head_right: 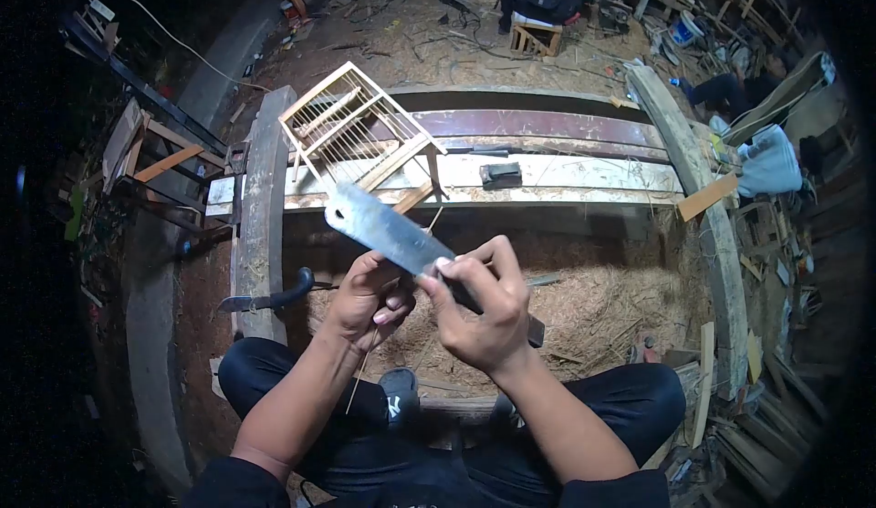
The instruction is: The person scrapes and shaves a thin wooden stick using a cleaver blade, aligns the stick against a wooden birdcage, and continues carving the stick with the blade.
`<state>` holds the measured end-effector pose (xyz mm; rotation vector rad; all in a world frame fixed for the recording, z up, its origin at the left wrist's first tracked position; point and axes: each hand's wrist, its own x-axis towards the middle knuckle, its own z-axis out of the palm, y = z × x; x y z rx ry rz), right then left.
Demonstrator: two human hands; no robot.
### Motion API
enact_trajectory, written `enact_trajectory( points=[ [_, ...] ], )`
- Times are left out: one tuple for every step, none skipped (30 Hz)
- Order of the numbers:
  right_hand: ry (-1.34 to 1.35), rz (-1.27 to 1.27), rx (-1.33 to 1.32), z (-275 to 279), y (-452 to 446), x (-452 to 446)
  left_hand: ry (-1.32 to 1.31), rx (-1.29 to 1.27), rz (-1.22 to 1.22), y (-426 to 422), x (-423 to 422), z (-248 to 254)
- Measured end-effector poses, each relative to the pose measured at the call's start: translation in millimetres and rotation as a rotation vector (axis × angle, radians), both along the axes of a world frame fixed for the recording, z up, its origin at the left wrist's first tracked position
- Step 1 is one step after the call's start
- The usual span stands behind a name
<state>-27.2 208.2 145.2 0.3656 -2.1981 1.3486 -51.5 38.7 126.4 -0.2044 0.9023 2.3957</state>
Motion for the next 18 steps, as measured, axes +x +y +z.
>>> enact_trajectory(
  points=[
    [-0.05, 0.021, -0.039, -1.4, -2.6, 3.1, -0.005, -0.023, 0.0, -0.5, 0.0, 3.4],
    [-0.057, 0.022, -0.038, -1.5, -2.5, 0.9, -0.012, -0.022, 0.001, -0.1, -1.2, 4.1],
    [-0.042, -0.01, -0.026, -1.2, -1.9, -2.4, -0.027, -0.048, -0.001, 0.6, -2.3, 4.0],
    [-0.027, -0.042, -0.012, -1.6, -1.3, -3.4, -0.041, -0.074, -0.004, 1.4, -2.1, 3.3],
    [-0.022, -0.041, -0.005, -2.2, -2.5, -2.7, -0.063, -0.059, 0.003, 1.4, -1.3, 2.6],
    [-0.024, -0.041, -0.004, -1.7, -2.8, -1.0, -0.065, -0.057, 0.003, 1.9, -0.2, 4.3],
    [-0.031, -0.013, 0.009, -0.8, -2.9, 1.5, -0.062, -0.011, 0.014, 2.4, 1.1, 7.6],
    [-0.041, 0.013, 0.019, -0.6, -3.2, 3.1, -0.062, 0.033, 0.024, 2.3, 2.2, 9.0],
    [-0.005, -0.02, -0.005, -0.5, -3.3, -1.3, -0.033, -0.078, -0.029, -0.1, -0.1, 1.4],
    [-0.031, -0.071, -0.001, -1.8, 0.6, -4.2, -0.052, -0.083, -0.053, -0.1, -1.5, -1.5],
    [-0.03, -0.069, 0.009, -4.5, 2.6, -3.7, -0.069, -0.067, -0.051, 0.0, -0.6, -3.6],
    [-0.024, -0.065, 0.02, -5.7, 4.5, -4.1, -0.081, -0.05, -0.046, 1.3, -1.2, -2.4],
    [-0.04, -0.031, 0.019, -3.9, 3.4, 0.6, -0.114, -0.011, -0.009, 3.6, 0.2, 3.4],
    [-0.058, 0.002, 0.016, -2.5, 0.8, 5.5, -0.147, 0.026, 0.028, 6.1, 1.2, 11.9],
    [-0.029, -0.004, -0.019, -3.0, -0.3, 3.4, -0.125, 0.042, 0.013, 6.5, 1.0, 12.0],
    [-0.032, -0.009, -0.023, -3.4, 0.5, 1.0, -0.128, 0.038, 0.008, 5.7, 0.1, 9.6],
    [-0.052, -0.064, -0.022, -3.4, 2.5, -0.9, -0.11, -0.01, -0.021, 4.7, -0.9, 5.1],
    [-0.069, -0.116, -0.016, -3.2, 5.1, -1.4, -0.089, -0.054, -0.048, 5.5, -0.9, 2.7]
  ],
)
